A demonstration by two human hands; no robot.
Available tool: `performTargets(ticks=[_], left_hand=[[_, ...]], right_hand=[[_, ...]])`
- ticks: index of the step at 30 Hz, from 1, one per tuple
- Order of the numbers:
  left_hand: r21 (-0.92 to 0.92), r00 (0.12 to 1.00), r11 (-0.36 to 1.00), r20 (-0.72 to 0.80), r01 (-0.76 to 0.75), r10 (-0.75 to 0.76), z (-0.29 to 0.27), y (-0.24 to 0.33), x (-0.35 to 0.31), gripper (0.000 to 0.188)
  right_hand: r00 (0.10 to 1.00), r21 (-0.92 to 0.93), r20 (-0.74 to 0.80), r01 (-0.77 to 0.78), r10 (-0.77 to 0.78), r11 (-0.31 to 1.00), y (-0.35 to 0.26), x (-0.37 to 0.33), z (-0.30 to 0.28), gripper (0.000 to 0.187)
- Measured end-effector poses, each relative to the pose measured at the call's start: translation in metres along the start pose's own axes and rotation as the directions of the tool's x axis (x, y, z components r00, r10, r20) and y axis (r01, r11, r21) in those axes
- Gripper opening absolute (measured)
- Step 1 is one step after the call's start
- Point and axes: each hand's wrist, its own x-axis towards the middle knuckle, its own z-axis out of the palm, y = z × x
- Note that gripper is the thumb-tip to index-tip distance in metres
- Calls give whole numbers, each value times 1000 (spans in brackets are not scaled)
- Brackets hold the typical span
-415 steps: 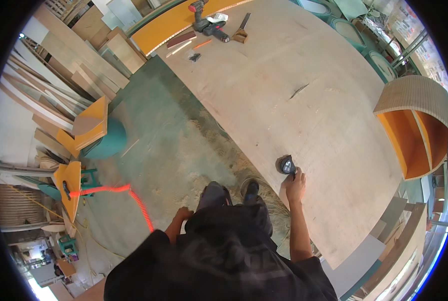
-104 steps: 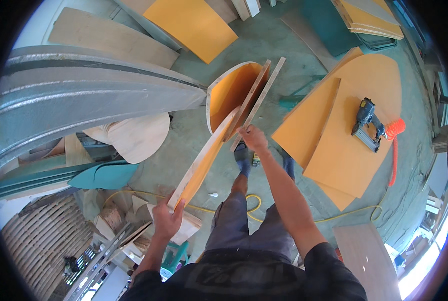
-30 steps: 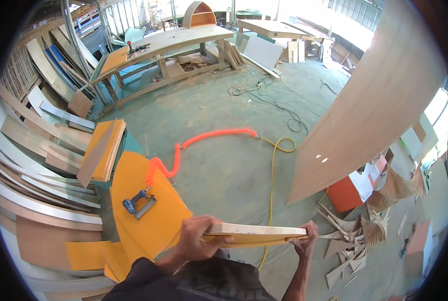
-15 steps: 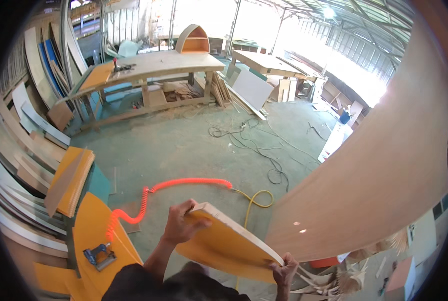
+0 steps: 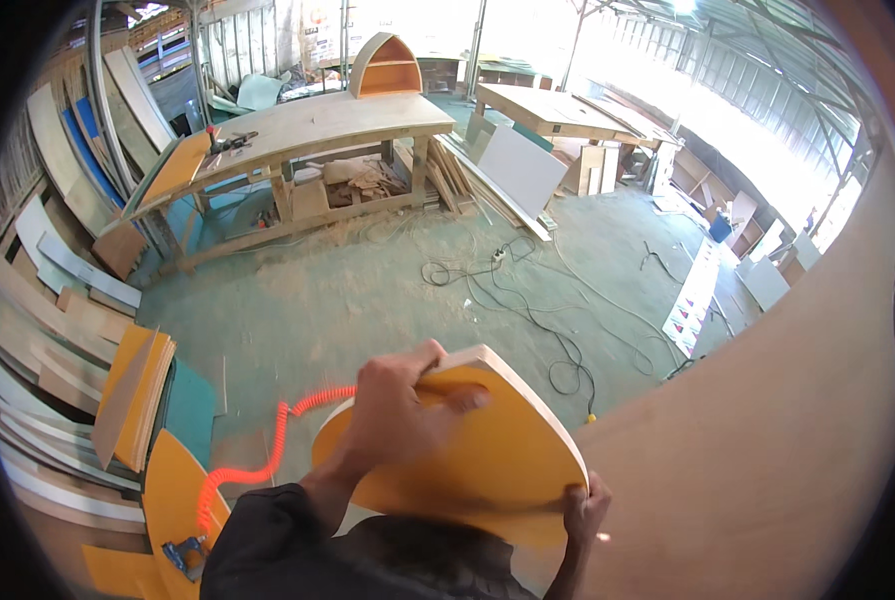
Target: The person measures the interior dimensions of a curved wooden shelf with a tape measure and pencil, then moves around a workshop to handle yellow wooden panels and other furniture components.
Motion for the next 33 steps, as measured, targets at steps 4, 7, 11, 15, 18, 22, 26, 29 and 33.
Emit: performTargets(ticks=[4,7,11,15,18,22,26,29,33], left_hand=[[-33,977,986,-127,166,-169,26,-31,89,25],[-7,963,978,-171,209,-207,30,-54,154,30],[-15,950,966,-176,258,-256,31,-109,231,41],[-122,957,960,-118,251,-265,12,-213,269,60],[-195,904,889,-28,414,-427,1,-310,279,74],[-201,820,797,69,569,-568,11,-418,299,82],[-207,765,741,60,638,-642,2,-483,357,81],[-219,791,772,-7,596,-612,-12,-507,397,77],[-309,796,762,-24,569,-605,-29,-533,448,74]], right_hand=[[993,-6,114,36,-35,999,11,138,53,49],[970,33,232,60,-66,998,6,225,94,59],[946,15,311,87,-88,996,1,301,136,72],[938,-8,342,67,-60,998,8,365,195,81],[937,9,348,14,-17,1000,16,414,244,84],[930,7,361,-76,69,997,11,484,309,84],[904,-29,403,-146,145,989,-6,547,379,76],[861,31,499,-133,100,991,-11,589,411,64],[778,134,626,-161,42,978,0,647,422,58]])
